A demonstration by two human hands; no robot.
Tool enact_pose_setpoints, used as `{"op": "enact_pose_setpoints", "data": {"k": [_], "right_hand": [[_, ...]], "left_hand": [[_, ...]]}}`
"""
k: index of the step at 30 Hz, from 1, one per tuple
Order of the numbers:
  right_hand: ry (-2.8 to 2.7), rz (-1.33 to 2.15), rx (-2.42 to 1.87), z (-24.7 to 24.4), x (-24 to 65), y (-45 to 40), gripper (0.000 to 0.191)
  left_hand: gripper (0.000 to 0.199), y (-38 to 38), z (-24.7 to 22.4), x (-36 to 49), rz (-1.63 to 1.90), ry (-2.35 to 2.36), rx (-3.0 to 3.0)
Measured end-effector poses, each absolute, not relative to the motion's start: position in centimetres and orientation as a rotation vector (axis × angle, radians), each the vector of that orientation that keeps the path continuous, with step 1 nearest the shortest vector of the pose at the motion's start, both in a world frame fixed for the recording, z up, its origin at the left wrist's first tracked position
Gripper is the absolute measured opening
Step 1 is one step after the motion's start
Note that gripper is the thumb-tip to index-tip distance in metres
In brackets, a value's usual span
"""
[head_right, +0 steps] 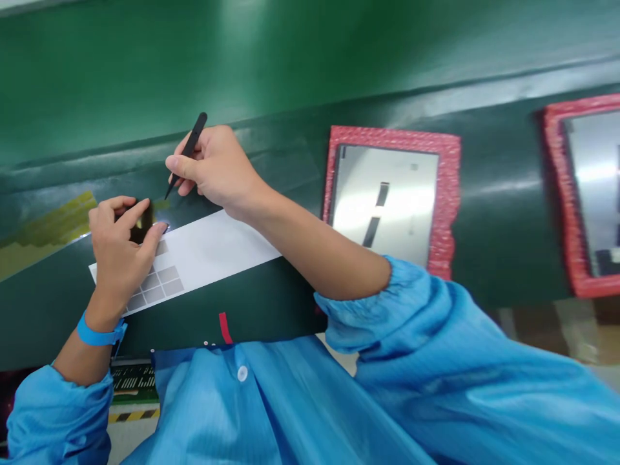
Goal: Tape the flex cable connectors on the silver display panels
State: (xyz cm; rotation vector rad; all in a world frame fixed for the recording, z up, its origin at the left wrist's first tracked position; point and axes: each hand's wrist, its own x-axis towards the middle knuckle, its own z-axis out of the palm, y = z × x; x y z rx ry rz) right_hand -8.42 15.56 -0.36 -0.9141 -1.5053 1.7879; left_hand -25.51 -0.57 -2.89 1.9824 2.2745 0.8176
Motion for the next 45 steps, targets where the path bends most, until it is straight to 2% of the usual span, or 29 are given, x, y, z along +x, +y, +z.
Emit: {"op": "enact_pose_setpoints", "data": {"k": [3,7,10,13,17,22,29,37,45], "right_hand": [[-1.426,1.702,-0.907,1.3,-5.0,15.5,0.049],[-1.255,1.419,-0.995,2.6,4.1,15.3,0.051],[-1.042,1.092,-1.119,1.7,12.8,13.5,0.05],[-0.828,0.807,-1.242,-0.6,19.3,10.7,0.052],[-0.641,0.664,-1.29,-3.4,21.2,8.4,0.054],[-0.625,0.677,-1.194,-4.2,18.2,9.8,0.049],[-0.785,0.854,-1.234,-3.0,18.3,13.2,0.049],[-1.014,1.24,-1.32,0.6,19.0,9.3,0.055],[-1.036,1.309,-1.414,0.8,18.6,9.2,0.058]], "left_hand": [[0.038,-0.6,-2.1,-26.5,0.876,2.249,2.048],[0.039,-1.1,-0.1,-24.6,1.026,2.2,2.348],[0.051,-2.1,0.9,-18.4,0.998,1.965,2.402],[0.047,-3.1,0.9,-9.9,0.911,1.62,2.432],[0.057,-2.3,-1.1,-3.0,0.765,1.658,2.484],[0.058,-0.7,-2.2,-2.5,0.664,1.732,2.511],[0.06,0.7,-2.0,-1.4,0.753,1.836,2.413],[0.052,0.5,-1.4,-1.4,0.815,1.709,2.428],[0.048,0.8,-1.0,-1.2,0.765,1.651,2.489]]}}
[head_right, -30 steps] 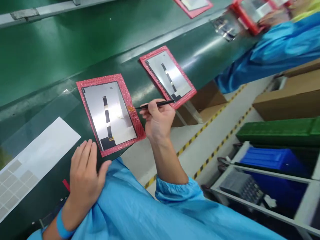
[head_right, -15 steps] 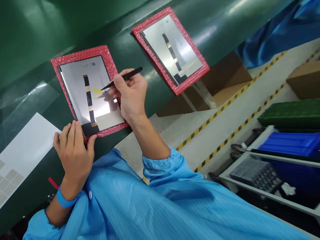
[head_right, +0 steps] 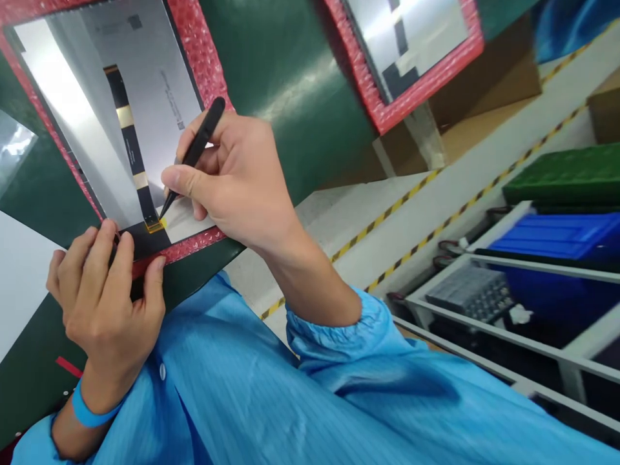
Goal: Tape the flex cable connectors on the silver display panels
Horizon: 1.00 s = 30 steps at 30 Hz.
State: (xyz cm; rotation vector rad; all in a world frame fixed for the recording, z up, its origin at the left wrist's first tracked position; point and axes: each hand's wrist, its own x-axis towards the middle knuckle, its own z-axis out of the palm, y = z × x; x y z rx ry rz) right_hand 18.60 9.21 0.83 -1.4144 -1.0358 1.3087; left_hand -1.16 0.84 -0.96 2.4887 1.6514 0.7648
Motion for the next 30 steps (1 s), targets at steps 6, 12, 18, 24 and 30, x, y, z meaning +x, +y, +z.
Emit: {"op": "enact_pose_setpoints", "data": {"k": [6,12,18,24,30], "right_hand": [[-1.085,1.356,-1.451,1.16,18.86,9.21,0.049],[-1.089,1.312,-1.533,1.22,18.75,9.28,0.048],[-1.094,1.274,-1.497,1.54,18.4,9.22,0.046],[-1.13,1.26,-1.514,1.43,18.37,9.21,0.046],[-1.135,1.252,-1.524,1.38,18.4,9.28,0.045]], "left_hand": [[0.05,0.64,-0.76,-1.0,0.747,1.67,2.426],[0.053,0.53,-0.86,-0.97,0.77,1.663,2.397],[0.052,0.49,-0.67,-1.07,0.707,1.665,2.406],[0.049,0.44,-0.56,-1.0,0.695,1.69,2.399],[0.049,0.49,-0.54,-0.98,0.682,1.693,2.411]]}}
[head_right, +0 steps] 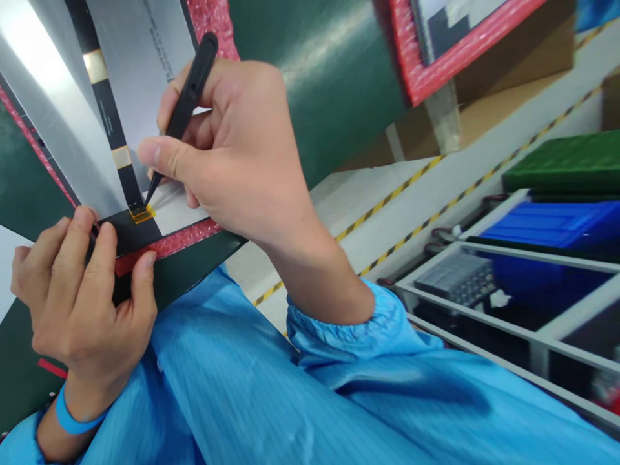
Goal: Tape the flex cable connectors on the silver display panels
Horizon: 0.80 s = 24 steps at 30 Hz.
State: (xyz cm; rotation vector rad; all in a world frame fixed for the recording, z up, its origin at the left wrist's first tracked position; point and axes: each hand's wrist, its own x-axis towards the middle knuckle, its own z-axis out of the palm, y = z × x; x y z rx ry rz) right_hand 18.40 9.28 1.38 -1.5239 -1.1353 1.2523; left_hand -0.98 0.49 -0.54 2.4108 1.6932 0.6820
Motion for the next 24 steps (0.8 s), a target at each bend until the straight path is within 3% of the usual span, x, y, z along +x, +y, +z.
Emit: {"op": "enact_pose_setpoints", "data": {"k": [18,24], "right_hand": [[-1.07,1.318,-1.581,1.5,18.5,9.2,0.048],[-1.164,1.132,-1.527,0.4,18.5,9.6,0.05]], "left_hand": [[0.056,0.4,-0.2,-0.6,0.518,1.674,2.443],[0.053,0.5,-0.4,-0.1,0.464,1.716,2.444]]}}
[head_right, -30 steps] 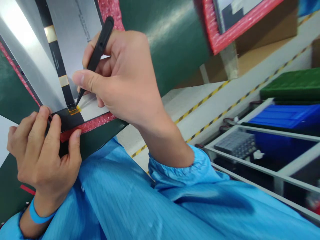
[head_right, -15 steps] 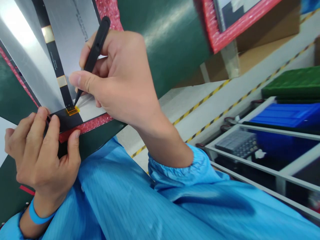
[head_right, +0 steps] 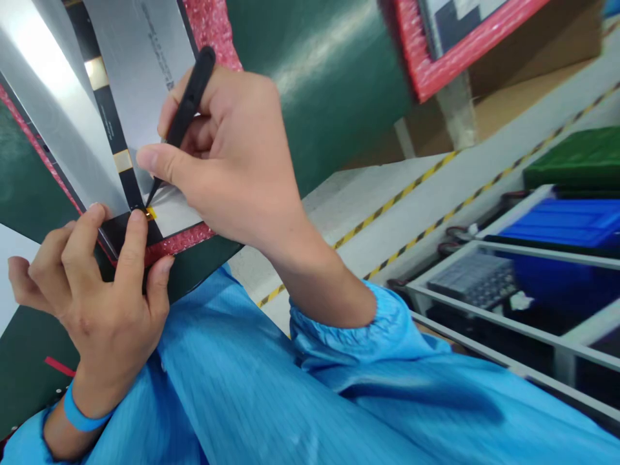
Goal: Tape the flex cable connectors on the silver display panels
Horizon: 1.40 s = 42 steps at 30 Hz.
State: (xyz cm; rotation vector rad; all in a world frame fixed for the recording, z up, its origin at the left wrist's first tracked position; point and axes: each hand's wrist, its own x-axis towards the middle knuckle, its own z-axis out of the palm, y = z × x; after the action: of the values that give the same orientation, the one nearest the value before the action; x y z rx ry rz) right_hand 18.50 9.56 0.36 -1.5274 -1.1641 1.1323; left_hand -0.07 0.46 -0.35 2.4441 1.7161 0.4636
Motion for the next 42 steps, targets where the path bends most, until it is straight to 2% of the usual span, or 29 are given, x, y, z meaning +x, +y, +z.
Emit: {"op": "enact_pose_setpoints", "data": {"k": [6,13,20,27,31,35,38,42], "right_hand": [[-0.993,1.081,-1.402,-0.6,18.2,9.4,0.051],[-0.948,1.162,-1.44,-1.0,18.5,8.7,0.053],[-0.914,0.925,-1.21,-2.7,18.1,8.7,0.032],[-0.902,0.824,-1.212,-3.8,18.0,9.4,0.029],[-0.891,0.868,-1.279,-2.6,17.6,9.1,0.029],[-1.006,0.849,-1.303,0.1,14.6,8.0,0.026],[-1.107,1.029,-1.2,2.0,9.8,6.9,0.015],[-1.277,1.452,-1.028,2.1,0.6,6.2,0.015]], "left_hand": [[0.052,0.2,-0.4,0.4,0.47,1.716,2.459],[0.06,0.7,1.1,1.5,0.211,1.749,2.324],[0.057,-0.1,0.7,0.6,0.281,1.835,2.25],[0.05,-0.9,0.9,-0.9,0.358,1.914,2.27],[0.04,-2.3,1.1,-5.9,0.609,1.913,2.302],[0.036,-5.3,1.5,-14.9,0.849,2.163,2.161],[0.044,-8.0,1.2,-20.8,0.785,2.309,2.074],[0.06,-9.8,-0.7,-23.7,0.542,2.338,2.058]]}}
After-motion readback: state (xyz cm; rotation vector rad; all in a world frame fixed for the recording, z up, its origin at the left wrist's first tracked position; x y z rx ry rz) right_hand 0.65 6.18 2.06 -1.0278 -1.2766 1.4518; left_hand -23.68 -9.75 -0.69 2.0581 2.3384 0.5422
